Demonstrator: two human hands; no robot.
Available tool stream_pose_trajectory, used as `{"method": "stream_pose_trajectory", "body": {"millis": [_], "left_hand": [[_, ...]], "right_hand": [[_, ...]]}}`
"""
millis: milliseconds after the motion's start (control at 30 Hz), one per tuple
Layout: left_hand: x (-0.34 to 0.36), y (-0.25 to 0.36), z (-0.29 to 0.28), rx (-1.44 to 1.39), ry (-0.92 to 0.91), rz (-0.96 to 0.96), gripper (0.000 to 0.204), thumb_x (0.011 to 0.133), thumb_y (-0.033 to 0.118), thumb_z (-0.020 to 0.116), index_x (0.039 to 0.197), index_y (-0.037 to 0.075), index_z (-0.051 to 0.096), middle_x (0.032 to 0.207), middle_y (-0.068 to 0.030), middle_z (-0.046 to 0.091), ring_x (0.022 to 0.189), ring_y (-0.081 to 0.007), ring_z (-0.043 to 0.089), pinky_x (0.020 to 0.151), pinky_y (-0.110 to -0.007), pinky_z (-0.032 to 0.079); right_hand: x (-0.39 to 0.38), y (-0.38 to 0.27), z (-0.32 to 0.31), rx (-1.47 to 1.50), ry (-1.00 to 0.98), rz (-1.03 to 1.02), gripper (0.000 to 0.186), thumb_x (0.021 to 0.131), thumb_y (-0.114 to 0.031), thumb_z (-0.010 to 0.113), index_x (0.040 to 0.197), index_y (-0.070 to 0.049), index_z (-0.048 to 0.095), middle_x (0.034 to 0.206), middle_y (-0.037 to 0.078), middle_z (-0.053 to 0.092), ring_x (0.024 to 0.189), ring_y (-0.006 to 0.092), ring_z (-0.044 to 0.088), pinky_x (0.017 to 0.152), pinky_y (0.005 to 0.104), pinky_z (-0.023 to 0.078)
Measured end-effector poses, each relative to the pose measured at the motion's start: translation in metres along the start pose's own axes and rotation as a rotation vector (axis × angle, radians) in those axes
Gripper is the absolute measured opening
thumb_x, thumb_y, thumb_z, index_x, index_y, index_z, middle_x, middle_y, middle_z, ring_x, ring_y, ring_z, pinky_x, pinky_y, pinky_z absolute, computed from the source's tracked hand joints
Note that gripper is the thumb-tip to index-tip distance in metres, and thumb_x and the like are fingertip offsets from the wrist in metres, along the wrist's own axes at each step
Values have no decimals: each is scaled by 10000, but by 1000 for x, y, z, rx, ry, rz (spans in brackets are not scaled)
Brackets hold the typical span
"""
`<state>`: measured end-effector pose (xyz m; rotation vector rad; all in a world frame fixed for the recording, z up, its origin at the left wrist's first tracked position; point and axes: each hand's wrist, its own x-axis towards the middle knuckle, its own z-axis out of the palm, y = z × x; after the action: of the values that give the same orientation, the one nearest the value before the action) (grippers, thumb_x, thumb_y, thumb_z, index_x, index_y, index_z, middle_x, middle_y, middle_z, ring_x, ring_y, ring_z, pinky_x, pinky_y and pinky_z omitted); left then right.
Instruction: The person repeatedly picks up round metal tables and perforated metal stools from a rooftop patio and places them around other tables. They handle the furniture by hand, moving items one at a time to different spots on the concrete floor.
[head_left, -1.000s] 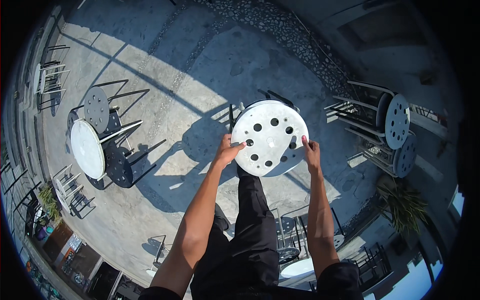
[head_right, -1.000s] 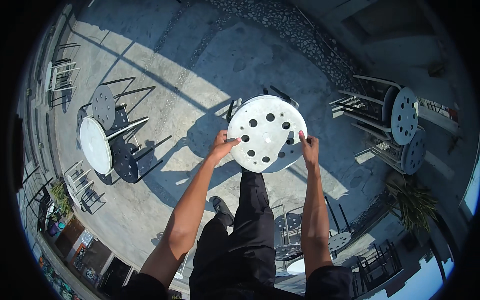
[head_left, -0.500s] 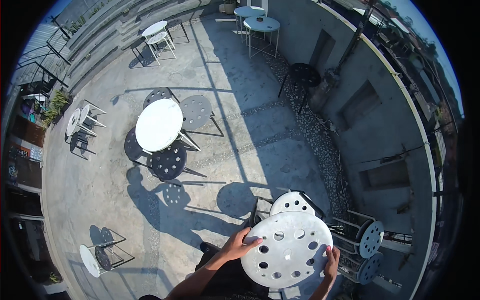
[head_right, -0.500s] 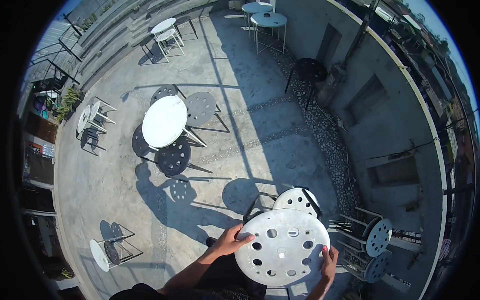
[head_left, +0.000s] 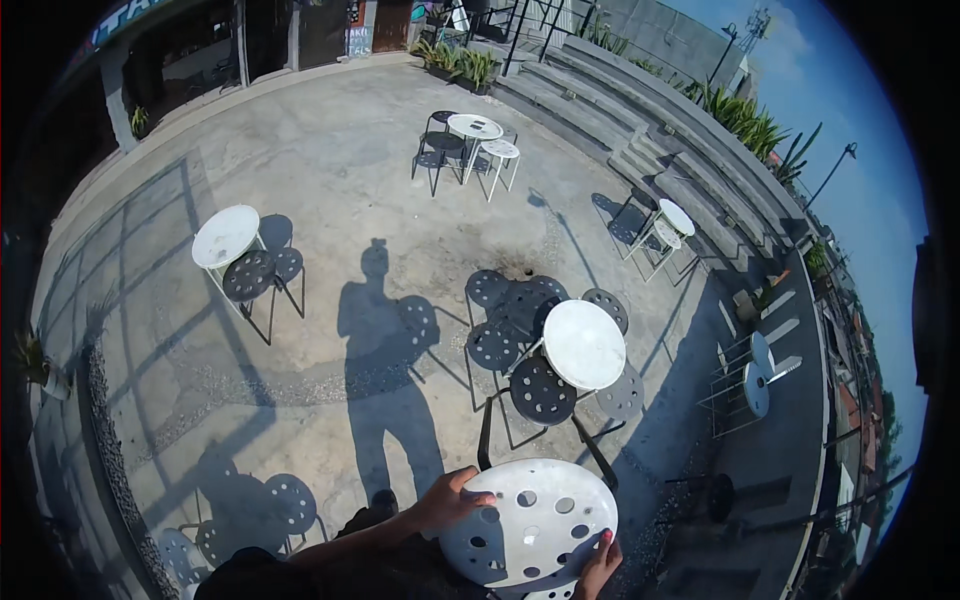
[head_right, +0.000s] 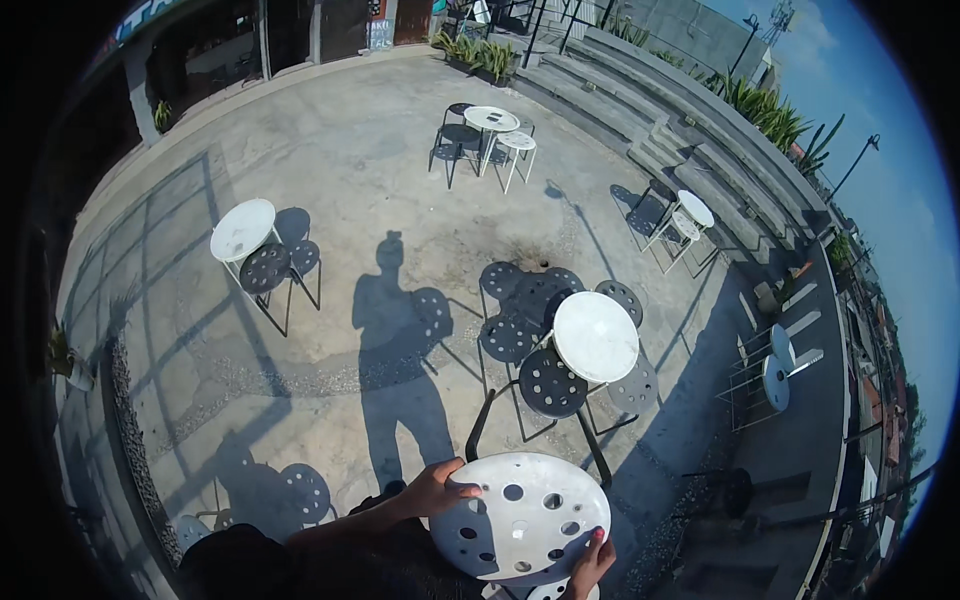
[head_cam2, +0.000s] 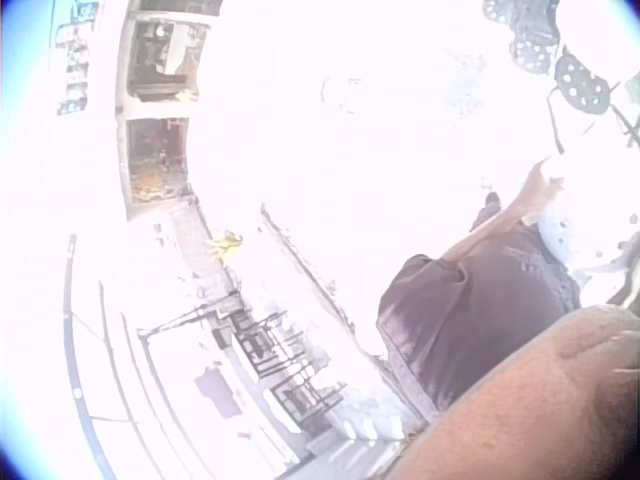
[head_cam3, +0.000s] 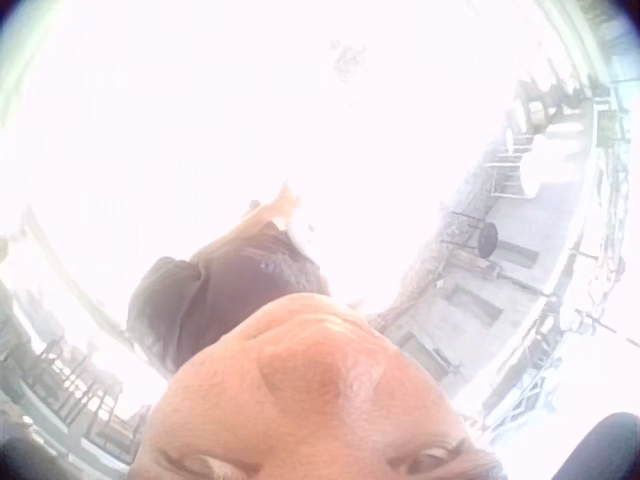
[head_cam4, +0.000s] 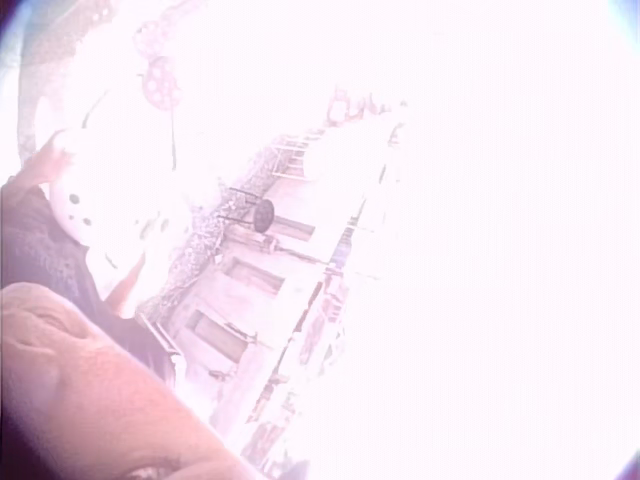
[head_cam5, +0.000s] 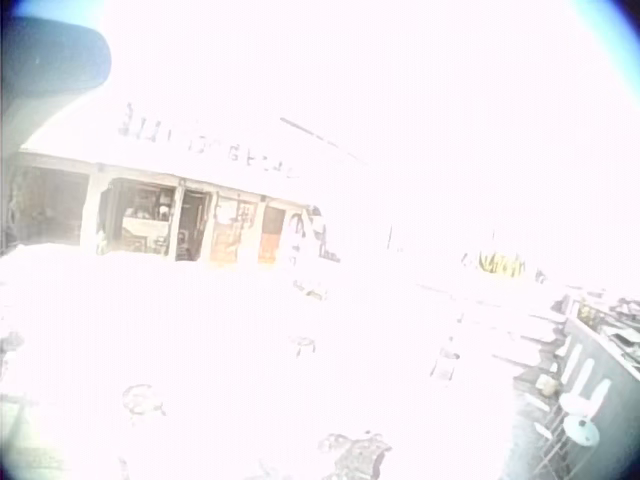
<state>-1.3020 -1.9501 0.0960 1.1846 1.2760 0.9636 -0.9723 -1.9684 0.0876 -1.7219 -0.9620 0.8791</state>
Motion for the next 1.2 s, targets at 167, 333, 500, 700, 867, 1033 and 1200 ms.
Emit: {"method": "stream_pose_trajectory", "body": {"millis": [167, 333, 500, 700, 867, 1033, 1200], "left_hand": [[-12, -27, -104, 0, 433, 21, 385, 754, 291, 751, 927, 1, 565, 829, -141, 624, 772, -196, 627, 664, -338, 481], [-4, -20, -175, -19, 642, -147, 340, 747, 249, 761, 909, 15, 576, 799, -99, 617, 729, -173, 587, 665, -313, 469], [56, -21, -236, 3, 830, -165, 314, 751, 238, 758, 880, 15, 578, 752, -80, 612, 699, -158, 578, 643, -312, 469], [162, -25, -326, -50, 997, -102, 283, 756, 202, 753, 848, 2, 575, 710, -76, 606, 638, -141, 567, 593, -311, 475], [231, 3, -377, -170, 1088, -139, 291, 768, 196, 743, 870, -9, 564, 765, -95, 609, 683, -144, 566, 618, -304, 472], [286, -9, -417, -290, 1176, -165, 314, 777, 217, 737, 870, -22, 556, 768, -110, 613, 704, -156, 585, 631, -316, 483], [379, -15, -491, -309, 1204, -217, 307, 783, 223, 728, 872, -18, 560, 772, -114, 618, 707, -162, 599, 633, -313, 490]], "right_hand": [[6, 2, 152, 125, 26, -113, 477, 919, -408, 540, 958, 67, 527, 972, 133, 545, 924, 182, 505, 856, 320, 389], [34, -37, 260, 148, -302, -165, 425, 931, -351, 520, 721, 16, 559, 668, 1, 489, 657, 97, 442, 599, 266, 352], [97, -73, 379, 287, -564, -132, 450, 907, -404, 523, 703, -9, 590, 622, -16, 506, 590, 77, 418, 538, 264, 327], [193, -153, 530, 145, -715, -444, 382, 917, -266, 517, 613, -52, 433, 591, -53, 398, 589, 52, 338, 512, 266, 247], [253, -211, 626, 140, -852, -406, 464, 907, -365, 533, 622, -4, 472, 554, -27, 383, 577, 71, 342, 494, 297, 254], [297, -236, 712, -41, -917, -474, 402, 908, -322, 508, 685, 13, 494, 575, 5, 417, 595, 79, 367, 501, 302, 275], [358, -259, 830, -78, -883, -505, 441, 897, -355, 503, 670, 22, 478, 551, 41, 411, 581, 103, 358, 490, 325, 273]]}}
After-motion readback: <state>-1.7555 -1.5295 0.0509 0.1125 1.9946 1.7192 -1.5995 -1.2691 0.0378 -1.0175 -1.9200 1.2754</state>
